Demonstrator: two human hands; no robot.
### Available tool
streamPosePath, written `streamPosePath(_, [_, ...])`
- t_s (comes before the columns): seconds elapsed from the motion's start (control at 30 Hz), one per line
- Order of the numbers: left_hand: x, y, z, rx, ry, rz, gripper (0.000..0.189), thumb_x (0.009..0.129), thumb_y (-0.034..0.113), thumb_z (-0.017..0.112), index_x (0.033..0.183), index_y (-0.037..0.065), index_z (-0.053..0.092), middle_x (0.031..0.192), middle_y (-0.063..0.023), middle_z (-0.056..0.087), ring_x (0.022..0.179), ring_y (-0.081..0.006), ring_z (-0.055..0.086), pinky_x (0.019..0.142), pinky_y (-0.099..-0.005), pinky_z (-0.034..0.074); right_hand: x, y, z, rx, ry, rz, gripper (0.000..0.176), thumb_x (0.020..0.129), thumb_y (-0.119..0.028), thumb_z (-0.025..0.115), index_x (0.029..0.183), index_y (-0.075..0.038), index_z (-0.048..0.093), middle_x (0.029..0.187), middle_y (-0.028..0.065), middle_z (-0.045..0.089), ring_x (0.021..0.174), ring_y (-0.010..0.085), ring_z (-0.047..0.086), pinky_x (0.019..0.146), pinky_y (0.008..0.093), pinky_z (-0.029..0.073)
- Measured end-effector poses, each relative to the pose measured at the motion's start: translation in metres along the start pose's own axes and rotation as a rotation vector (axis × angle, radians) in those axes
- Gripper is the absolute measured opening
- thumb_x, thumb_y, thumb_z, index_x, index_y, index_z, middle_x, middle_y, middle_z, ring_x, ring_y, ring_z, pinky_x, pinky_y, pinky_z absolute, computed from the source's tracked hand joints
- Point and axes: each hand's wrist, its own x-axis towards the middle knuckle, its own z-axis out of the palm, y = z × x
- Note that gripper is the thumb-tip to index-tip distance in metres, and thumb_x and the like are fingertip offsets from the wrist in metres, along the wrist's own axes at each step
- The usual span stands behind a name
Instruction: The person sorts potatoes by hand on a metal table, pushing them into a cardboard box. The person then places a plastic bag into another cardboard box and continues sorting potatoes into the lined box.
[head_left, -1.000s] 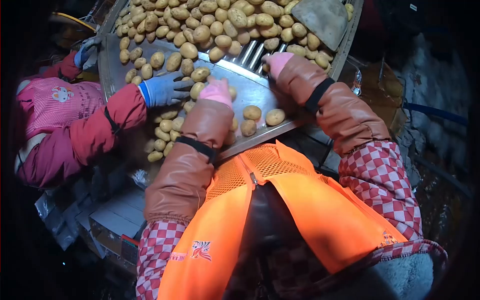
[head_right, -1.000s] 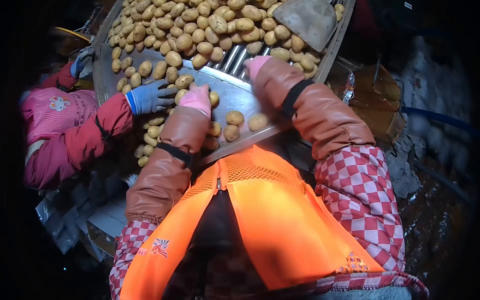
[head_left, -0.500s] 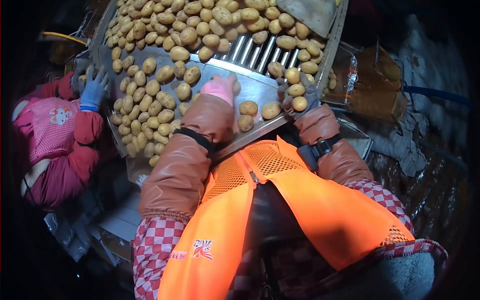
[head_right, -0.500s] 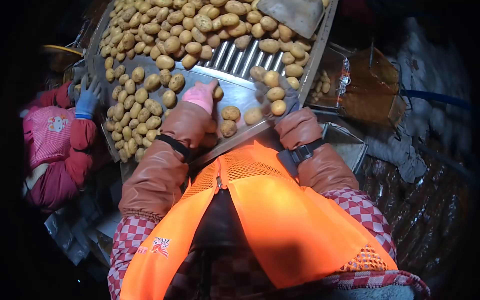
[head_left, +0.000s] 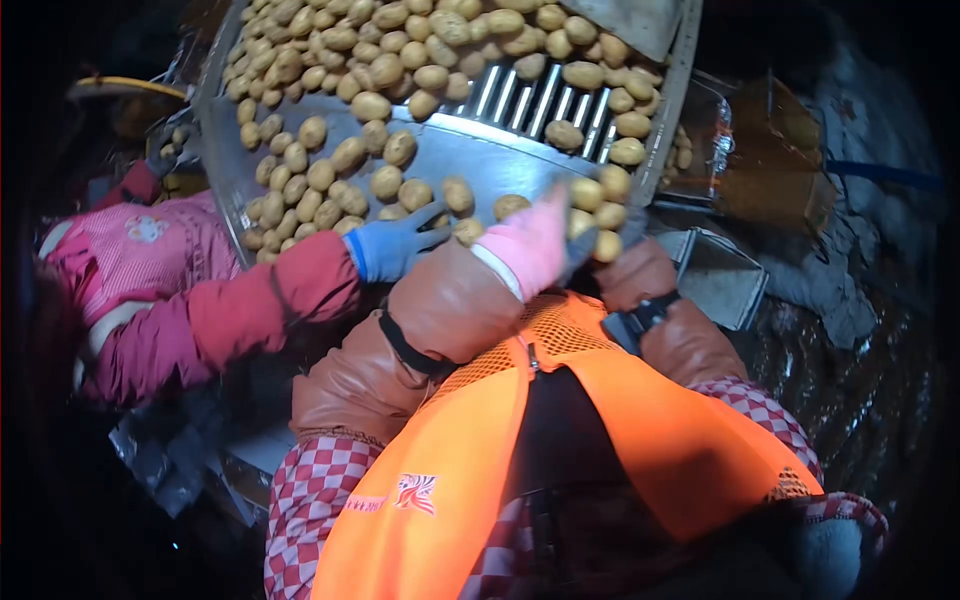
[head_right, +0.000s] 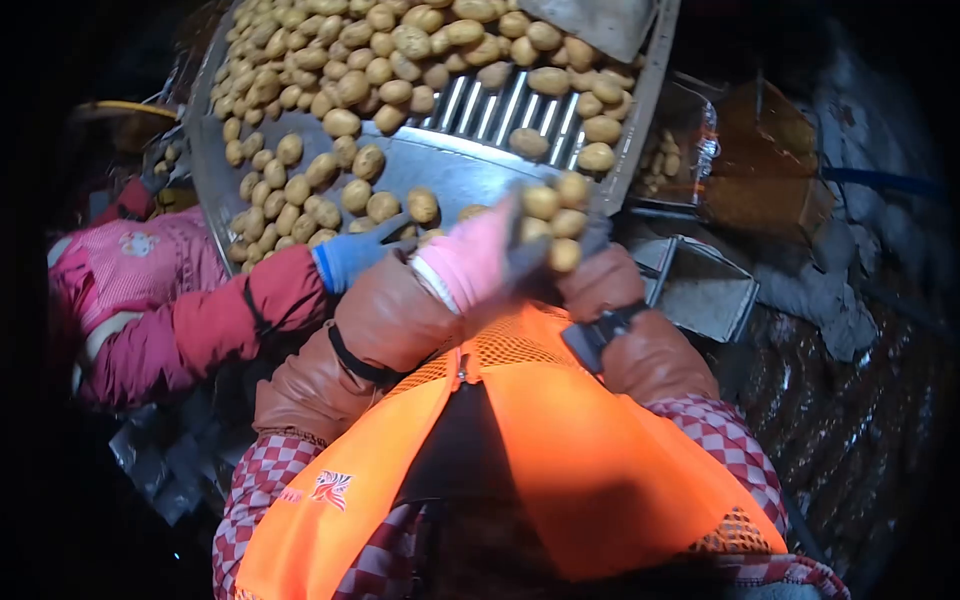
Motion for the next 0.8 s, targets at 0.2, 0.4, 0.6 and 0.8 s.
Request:
streamPosePath(0.2, [-0.014,-0.039,0.001,-0.18,-0.079,0.133,0.054,0.095,0.022,0.063,0.143,0.004,0.045,0.116,-0.0171,0.067,0.099,-0.0228,0.067,0.086,-0.0331,0.052,-0.114,-0.073,-0.09,-0.132,0.265,-0.22,0.033,0.097,-0.031,0.053,0.12,-0.008,0.062,0.11,0.0136,0.063,0.092,0.0317,0.063,0.08,0.0402,0.055])
streamPosePath(0.4, [-0.077,-0.115,-0.02,-0.037,0.067,0.249,0.043,0.09,0.022,0.067,0.131,0.011,0.058,0.116,-0.0147,0.065,0.111,-0.0295,0.062,0.093,-0.0392,0.049,-0.153,-0.138,-0.144,-0.327,0.849,-0.684,0.033,0.1,-0.027,0.049,0.119,-0.005,0.064,0.114,0.0135,0.063,0.092,0.0315,0.064,0.082,0.0356,0.055])
streamPosePath(0.6, [-0.094,-0.19,-0.027,0.583,0.288,0.148,0.052,0.079,0.034,0.073,0.128,0.02,0.062,0.145,-0.0146,0.045,0.137,-0.0403,0.036,0.113,-0.0604,0.023,0.021,-0.074,0.02,-1.526,0.35,-0.644,0.034,0.093,-0.001,0.065,0.127,0.0,0.062,0.116,0.0098,0.067,0.101,0.0148,0.064,0.087,0.0253,0.052])
streamPosePath(0.8, [-0.143,-0.206,-0.012,0.627,0.511,-0.182,0.035,0.086,0.033,0.067,0.12,0.024,0.067,0.143,-0.0055,0.05,0.139,-0.0314,0.038,0.116,-0.0577,0.022,0.135,-0.02,0.08,-2.319,0.558,-0.324,0.067,0.087,-0.046,0.068,0.145,-0.023,0.044,0.121,0.0253,0.06,0.117,0.0438,0.058,0.099,0.0492,0.047])
